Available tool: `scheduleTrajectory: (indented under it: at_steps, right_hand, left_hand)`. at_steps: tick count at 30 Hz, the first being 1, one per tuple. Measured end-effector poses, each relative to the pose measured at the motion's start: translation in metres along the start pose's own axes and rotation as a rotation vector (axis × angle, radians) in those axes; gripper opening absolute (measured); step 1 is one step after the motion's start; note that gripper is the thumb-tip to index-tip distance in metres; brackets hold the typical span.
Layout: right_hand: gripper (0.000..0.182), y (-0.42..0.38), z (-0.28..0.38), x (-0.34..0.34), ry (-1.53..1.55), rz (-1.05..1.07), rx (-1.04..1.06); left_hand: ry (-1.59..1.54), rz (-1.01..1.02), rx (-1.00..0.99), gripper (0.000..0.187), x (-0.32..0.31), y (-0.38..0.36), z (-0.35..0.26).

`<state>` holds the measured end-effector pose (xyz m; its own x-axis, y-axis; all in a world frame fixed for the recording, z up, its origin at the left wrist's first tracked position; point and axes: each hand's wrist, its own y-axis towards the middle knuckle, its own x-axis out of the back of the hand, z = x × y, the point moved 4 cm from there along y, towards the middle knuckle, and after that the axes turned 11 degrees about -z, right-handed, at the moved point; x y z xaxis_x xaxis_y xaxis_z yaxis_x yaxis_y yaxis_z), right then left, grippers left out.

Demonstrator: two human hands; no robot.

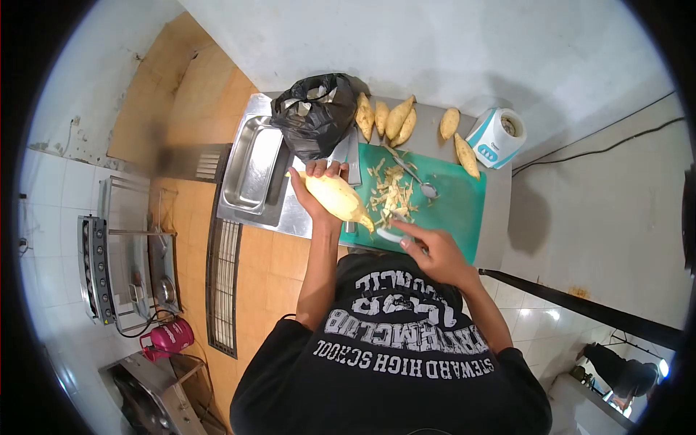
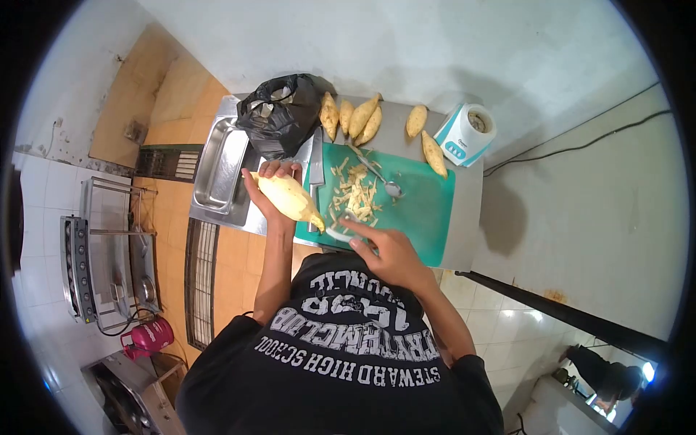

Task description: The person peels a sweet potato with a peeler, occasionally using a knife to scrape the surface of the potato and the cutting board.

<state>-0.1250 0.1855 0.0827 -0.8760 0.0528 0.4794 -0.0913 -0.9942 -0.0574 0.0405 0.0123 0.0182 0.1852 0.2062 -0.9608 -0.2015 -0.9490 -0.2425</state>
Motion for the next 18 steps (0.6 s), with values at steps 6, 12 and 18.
scheduleTrajectory:
  at_steps: [6,12,18]
  right_hand:
    - [0.039,0.040,0.032,0.001,0.017,-0.089,0.061]
    - [0.039,0.003,-0.008,0.005,-0.049,0.018,-0.100]
    - [0.038,0.031,-0.006,0.014,0.185,-0.192,0.006]
  left_hand:
    - [0.120,0.066,0.082,0.037,-0.008,-0.003,0.032]
    - [-0.007,0.039,0.040,0.033,-0.004,0.016,0.014]
    - [0.011,0.121,0.153,0.031,-0.003,0.018,0.038]
